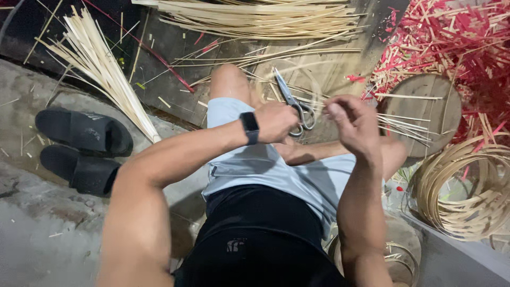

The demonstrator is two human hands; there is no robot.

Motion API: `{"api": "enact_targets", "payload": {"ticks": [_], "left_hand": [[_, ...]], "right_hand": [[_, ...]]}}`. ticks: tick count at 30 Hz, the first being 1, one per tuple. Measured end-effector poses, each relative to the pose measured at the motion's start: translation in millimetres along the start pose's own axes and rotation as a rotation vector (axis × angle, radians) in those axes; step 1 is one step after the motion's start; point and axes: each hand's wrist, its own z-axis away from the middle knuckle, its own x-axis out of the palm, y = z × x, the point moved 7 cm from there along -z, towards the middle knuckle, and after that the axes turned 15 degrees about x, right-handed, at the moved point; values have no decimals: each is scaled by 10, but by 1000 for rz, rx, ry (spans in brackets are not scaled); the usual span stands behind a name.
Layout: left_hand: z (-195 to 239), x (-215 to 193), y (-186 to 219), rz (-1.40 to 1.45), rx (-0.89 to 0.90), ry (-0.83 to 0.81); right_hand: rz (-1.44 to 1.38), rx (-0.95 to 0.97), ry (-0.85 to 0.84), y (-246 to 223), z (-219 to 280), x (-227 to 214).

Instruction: The person sits on the floor and repeatedly bends thin bamboo strips into circular hoops, using scissors to trim the ends. The person then places the finished hoops aside and continues the process with additional strips.

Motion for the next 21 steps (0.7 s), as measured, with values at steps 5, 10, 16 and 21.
{"api": "enact_targets", "payload": {"ticks": [5, 10, 16, 21], "left_hand": [[1069, -791, -585, -47, -371, 157], [1437, -1389, -132, -428, -252, 332], [390, -1196, 421, -619, 224, 204], [5, -1178, 526, -766, 330, 119]], "right_hand": [[139, 35, -68, -47, 5, 349], [119, -105, 26, -456, -27, 568], [227, -356, 131, -945, 5, 594], [54, -380, 189, -876, 167, 234]]}}
